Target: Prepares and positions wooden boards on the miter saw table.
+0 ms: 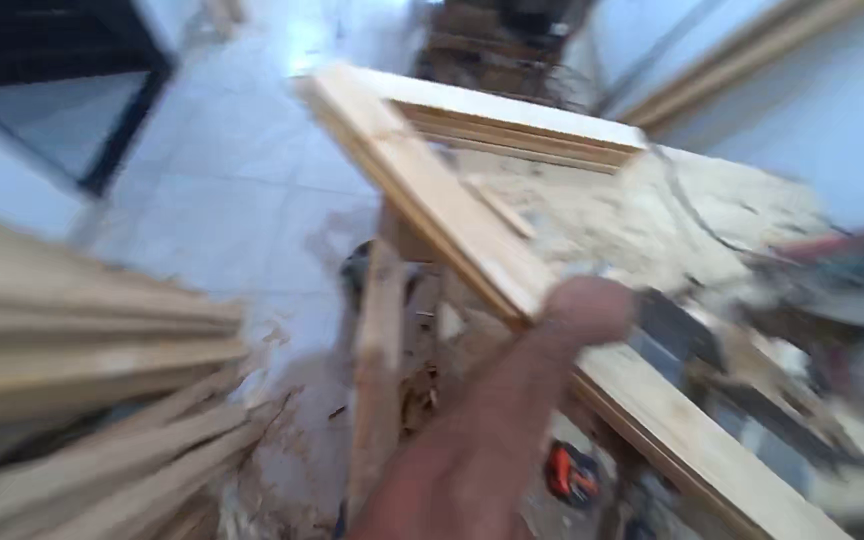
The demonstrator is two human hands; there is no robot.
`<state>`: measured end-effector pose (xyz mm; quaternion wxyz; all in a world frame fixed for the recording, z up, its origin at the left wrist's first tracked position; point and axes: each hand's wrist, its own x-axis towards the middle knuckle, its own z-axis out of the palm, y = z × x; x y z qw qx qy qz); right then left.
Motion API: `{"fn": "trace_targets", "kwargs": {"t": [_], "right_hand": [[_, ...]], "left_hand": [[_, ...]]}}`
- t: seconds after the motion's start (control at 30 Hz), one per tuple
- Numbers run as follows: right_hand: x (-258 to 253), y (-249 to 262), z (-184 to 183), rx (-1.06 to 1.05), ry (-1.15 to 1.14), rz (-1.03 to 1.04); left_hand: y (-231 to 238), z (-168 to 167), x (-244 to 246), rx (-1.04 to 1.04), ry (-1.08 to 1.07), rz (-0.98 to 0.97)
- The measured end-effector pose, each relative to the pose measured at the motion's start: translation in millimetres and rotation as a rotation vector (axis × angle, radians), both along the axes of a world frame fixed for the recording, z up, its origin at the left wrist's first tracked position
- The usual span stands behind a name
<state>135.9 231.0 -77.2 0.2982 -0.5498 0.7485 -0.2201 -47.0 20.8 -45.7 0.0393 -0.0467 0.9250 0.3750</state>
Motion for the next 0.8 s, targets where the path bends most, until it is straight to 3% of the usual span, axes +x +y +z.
{"fn": "trace_targets", "kwargs": {"t": [0.13, 0.23, 0.33, 0.43, 0.53, 0.63, 0.8], "right_hand": [[-17.1, 68.3, -13.9, -0.301, 0.069, -0.258], [-33.6, 118.6, 4.7, -0.381, 0.187, -0.360], [-73.4, 166.0, 38.5, -0.378, 0.422, -0.635], [-149.8, 207.7, 69.1, -0.177, 0.630, -0.939], [-245.1, 225.8, 76.5, 0.231, 0.436, -1.101], [-315.7, 221.6, 63.5, 0.530, 0.220, -1.025], [-358.9, 225.9, 41.4, 0.641, 0.181, -0.841]], "left_hand": [[10.6, -0.6, -19.6, -0.189, -0.130, 0.025], [16.5, 1.2, -27.6, -0.326, -0.206, 0.044], [20.8, 3.6, -30.2, -0.390, -0.233, 0.057], [26.2, 4.0, -30.9, -0.432, -0.242, 0.087], [30.4, 1.8, -31.9, -0.477, -0.250, 0.156], [33.5, 4.0, -37.8, -0.517, -0.311, 0.182], [35.3, 0.7, -42.8, -0.550, -0.345, 0.224]]}}
